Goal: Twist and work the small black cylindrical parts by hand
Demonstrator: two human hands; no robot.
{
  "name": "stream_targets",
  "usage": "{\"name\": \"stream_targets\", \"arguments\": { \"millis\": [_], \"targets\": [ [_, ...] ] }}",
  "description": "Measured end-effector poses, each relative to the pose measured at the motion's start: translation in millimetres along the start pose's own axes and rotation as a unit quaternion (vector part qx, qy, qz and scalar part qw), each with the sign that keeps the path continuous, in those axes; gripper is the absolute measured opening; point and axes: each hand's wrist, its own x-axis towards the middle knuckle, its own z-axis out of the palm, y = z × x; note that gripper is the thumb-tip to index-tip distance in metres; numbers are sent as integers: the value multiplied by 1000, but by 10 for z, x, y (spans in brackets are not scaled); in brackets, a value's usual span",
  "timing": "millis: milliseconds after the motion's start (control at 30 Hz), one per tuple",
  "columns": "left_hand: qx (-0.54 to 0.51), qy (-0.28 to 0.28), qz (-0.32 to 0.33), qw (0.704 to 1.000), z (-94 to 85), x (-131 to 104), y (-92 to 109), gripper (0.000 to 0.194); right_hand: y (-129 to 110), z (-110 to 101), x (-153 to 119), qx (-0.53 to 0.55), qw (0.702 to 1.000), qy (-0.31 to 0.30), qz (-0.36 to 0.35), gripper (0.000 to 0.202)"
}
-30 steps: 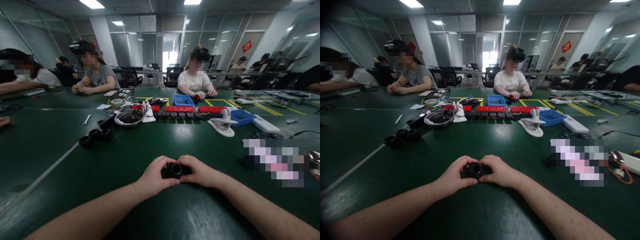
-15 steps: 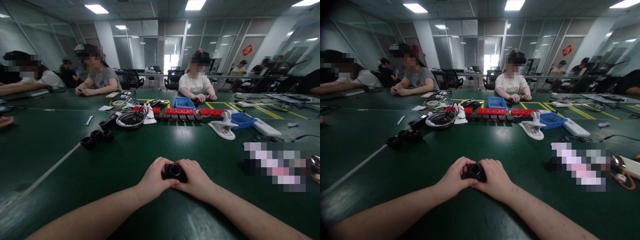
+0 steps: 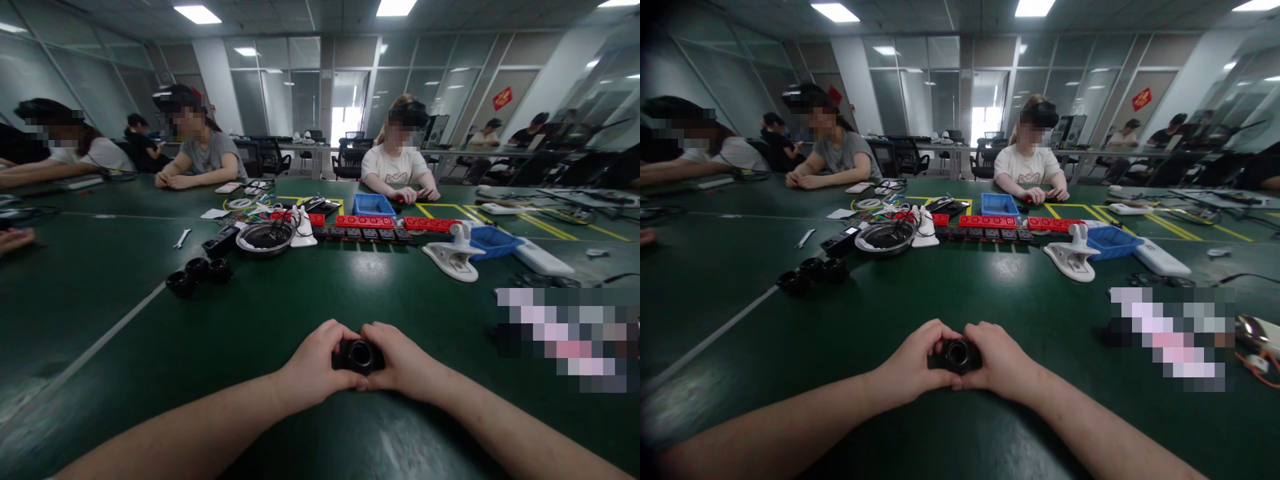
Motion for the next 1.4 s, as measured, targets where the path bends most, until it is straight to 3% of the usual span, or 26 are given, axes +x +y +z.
{"name": "stream_targets", "arguments": {
  "millis": [200, 333, 500, 700, 967, 1067, 1200, 1400],
  "targets": [
    [2, 44, 12, 999, 33, -25, 30, 39, -30, 92, -8, -73, 996, 50, 8, 51],
    [-13, 19, 4, 1000, 2, -11, 41, 38, 27, -28, -6, 15, 999, 7, -48, 52],
    [-19, -1, 5, 1000, -12, 5, 39, 39, 124, -148, 10, 83, 991, -56, -89, 28],
    [-7, -17, 13, 1000, -25, 3, 43, 41, 109, -122, 22, 88, 994, -50, -39, 29],
    [-19, 25, -34, 999, 13, -16, 61, 37, -5, 62, 18, -40, 999, 34, 5, 44],
    [-27, 25, -23, 999, 17, -8, 36, 38, -30, 74, 4, -49, 998, 37, 12, 49],
    [-42, -1, 0, 999, -8, 10, 8, 41, -21, -56, -24, 4, 1000, 0, -14, 52],
    [-33, -44, 16, 998, -54, 5, 25, 45, 99, -223, -17, 132, 986, -90, -55, 36]
  ]
}}
